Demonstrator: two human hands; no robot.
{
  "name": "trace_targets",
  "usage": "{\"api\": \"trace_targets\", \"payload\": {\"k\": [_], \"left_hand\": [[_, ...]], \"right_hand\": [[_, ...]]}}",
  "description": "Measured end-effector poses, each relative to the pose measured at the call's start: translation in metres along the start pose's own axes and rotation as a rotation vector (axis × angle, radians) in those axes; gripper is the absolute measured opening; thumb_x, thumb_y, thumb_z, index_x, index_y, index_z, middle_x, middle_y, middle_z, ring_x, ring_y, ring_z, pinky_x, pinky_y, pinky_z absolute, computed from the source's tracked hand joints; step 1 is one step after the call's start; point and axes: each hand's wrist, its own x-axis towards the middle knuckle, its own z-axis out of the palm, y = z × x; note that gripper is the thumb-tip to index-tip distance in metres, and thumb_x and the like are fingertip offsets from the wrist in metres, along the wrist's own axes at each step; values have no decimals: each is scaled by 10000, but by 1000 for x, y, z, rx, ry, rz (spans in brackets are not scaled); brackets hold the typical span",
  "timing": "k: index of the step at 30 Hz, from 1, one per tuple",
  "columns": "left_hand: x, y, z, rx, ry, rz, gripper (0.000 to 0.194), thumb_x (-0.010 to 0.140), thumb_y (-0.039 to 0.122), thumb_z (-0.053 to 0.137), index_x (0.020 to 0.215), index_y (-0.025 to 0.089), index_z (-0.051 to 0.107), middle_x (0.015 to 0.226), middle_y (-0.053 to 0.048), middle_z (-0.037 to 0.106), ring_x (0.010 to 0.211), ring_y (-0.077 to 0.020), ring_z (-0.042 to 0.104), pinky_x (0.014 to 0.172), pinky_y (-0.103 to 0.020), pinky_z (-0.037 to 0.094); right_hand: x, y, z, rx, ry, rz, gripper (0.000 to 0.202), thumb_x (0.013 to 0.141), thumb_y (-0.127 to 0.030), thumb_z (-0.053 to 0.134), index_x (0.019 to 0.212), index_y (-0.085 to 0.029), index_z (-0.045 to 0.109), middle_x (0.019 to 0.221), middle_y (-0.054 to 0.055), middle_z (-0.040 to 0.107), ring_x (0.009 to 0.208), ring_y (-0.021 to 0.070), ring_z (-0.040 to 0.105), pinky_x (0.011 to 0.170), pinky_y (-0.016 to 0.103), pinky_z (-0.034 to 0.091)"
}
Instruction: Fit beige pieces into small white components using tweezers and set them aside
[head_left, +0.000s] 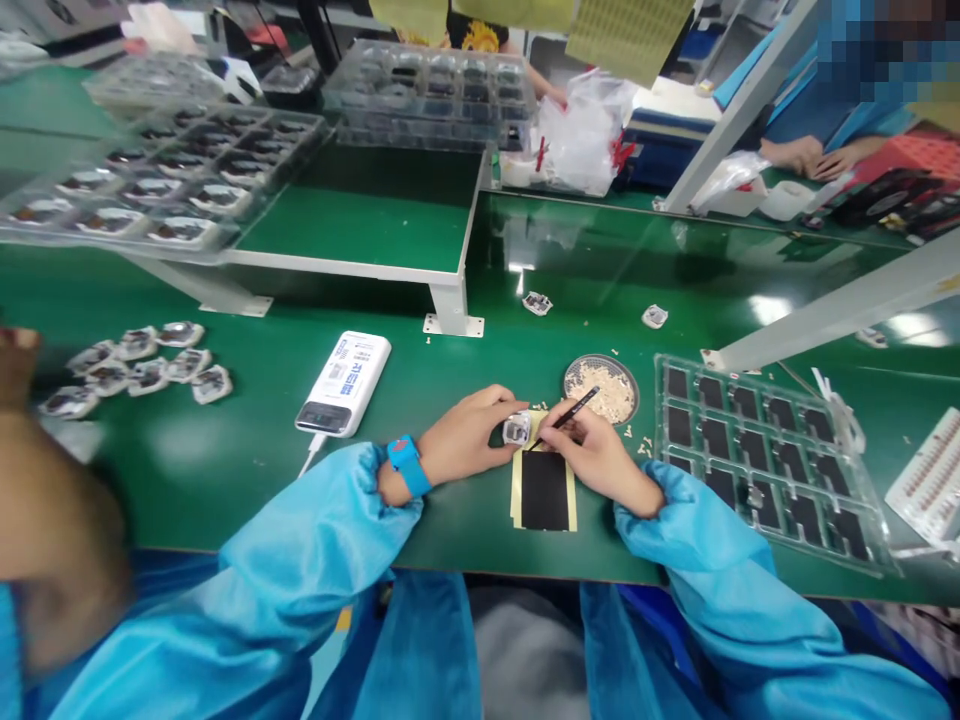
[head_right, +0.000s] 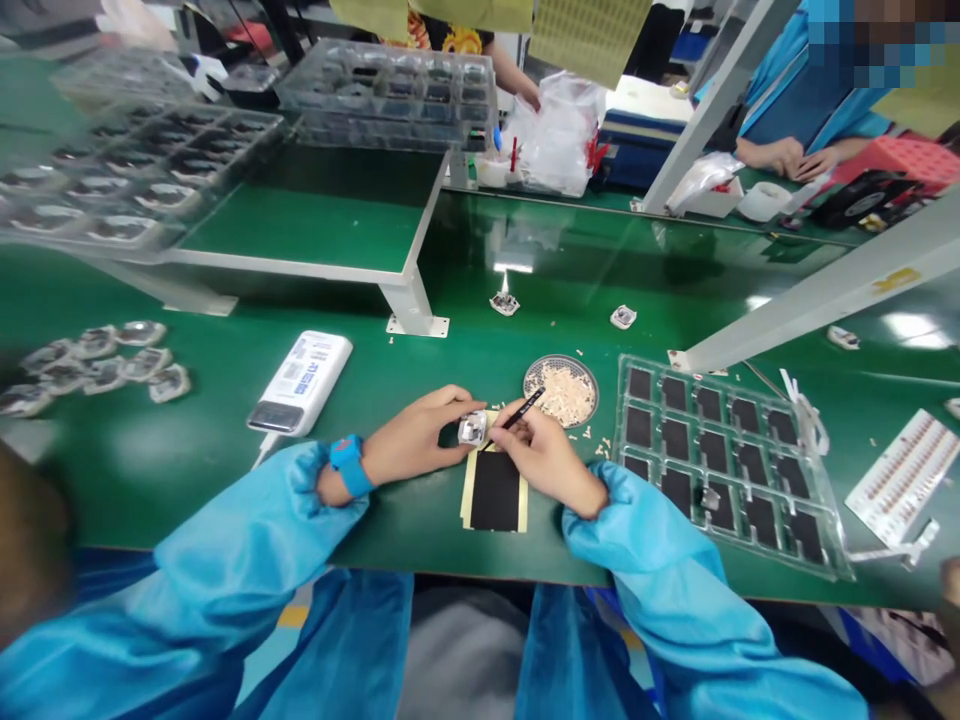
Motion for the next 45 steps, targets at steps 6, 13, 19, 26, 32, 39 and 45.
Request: {"api": "trace_targets", "payload": {"k": [6, 13, 19, 26, 32, 39, 45], "left_hand": [[0, 7, 1, -245, 175, -116, 428, 766, 229, 701, 1181, 199, 601, 1155, -78, 601, 1021, -207, 604, 853, -312, 503], [4, 8, 0, -927, 28, -329, 495, 705, 165, 745, 1134, 174, 498, 936, -49, 661, 841, -157, 653, 712, -248, 509], [5, 10, 14, -752, 121, -385, 278, 857, 370, 660, 1033, 183, 555, 742, -7, 636, 605, -128, 617, 541, -229, 485], [3, 7, 20, -601, 103, -339, 192, 904, 286, 569, 1075, 198, 581, 818, -20, 696, 737, -167, 694, 617, -249, 542], [3, 8, 21, -679, 107, -373, 181, 903, 284, 576, 1065, 203, 580, 814, -21, 702, 725, -172, 701, 629, -271, 583], [4, 9, 19, -699, 108, -383, 166, 894, 251, 571, 1050, 194, 580, 810, -25, 698, 710, -166, 696, 622, -266, 585], [4, 8, 20, -688, 112, -372, 170, 893, 246, 571, 1054, 192, 584, 817, -26, 702, 706, -162, 693, 624, -261, 584]], "right_hand": [[1, -5, -4, 63, 65, -12, 205, 898, -384, 663, 918, -199, 578, 809, 30, 663, 704, 158, 684, 676, 308, 578], [-2, -1, 0, -136, 44, -70, 161, 910, -344, 645, 964, -199, 599, 890, 45, 645, 791, 170, 655, 709, 316, 559], [-2, -1, 1, -180, 17, -74, 144, 915, -331, 640, 949, -194, 606, 866, 43, 652, 789, 168, 656, 713, 314, 552], [0, -13, -3, 78, 94, -81, 192, 915, -372, 642, 907, -199, 559, 854, 43, 679, 683, 155, 688, 650, 313, 583], [-1, -17, -6, -152, 249, -346, 75, 884, -207, 676, 943, -217, 632, 930, 60, 703, 872, 203, 692, 771, 379, 584], [1, -19, -5, -303, 191, -410, 115, 877, -128, 662, 945, -218, 687, 945, 54, 721, 923, 202, 688, 832, 390, 570], [0, -16, -5, -306, 173, -419, 121, 876, -117, 661, 947, -213, 678, 953, 55, 721, 927, 195, 686, 838, 381, 567]]}}
